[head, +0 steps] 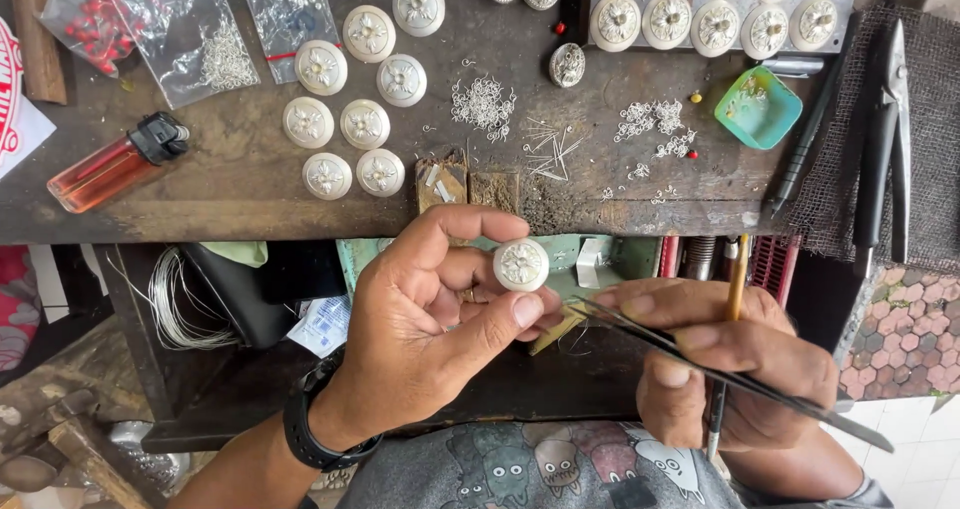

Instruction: Using tweezers and a stylus to precisely place tiny silver decorative elements onto a circular jewelry base at a workbench.

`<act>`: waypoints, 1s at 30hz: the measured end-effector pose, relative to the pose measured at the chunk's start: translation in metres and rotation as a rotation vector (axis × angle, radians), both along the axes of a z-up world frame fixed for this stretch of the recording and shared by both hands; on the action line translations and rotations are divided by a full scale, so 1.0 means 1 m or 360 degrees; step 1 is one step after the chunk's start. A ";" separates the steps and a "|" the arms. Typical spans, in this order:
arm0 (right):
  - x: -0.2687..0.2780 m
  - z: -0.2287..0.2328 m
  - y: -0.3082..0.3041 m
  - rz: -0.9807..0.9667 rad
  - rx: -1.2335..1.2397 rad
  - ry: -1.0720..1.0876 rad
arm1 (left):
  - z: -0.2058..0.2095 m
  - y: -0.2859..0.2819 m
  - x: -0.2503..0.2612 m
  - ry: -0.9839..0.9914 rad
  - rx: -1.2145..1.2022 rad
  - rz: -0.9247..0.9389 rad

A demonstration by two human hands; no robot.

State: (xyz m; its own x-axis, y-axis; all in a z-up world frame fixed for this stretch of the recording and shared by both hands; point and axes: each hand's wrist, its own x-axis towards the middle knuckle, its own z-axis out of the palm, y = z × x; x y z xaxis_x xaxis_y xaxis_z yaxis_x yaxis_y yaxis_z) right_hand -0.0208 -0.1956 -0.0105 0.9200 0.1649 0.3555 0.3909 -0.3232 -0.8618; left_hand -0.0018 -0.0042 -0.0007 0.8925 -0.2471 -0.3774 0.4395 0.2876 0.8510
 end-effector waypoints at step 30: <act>0.006 -0.004 -0.008 0.0468 -0.0183 -0.0040 | 0.000 -0.006 -0.003 -0.0081 -0.0009 0.0040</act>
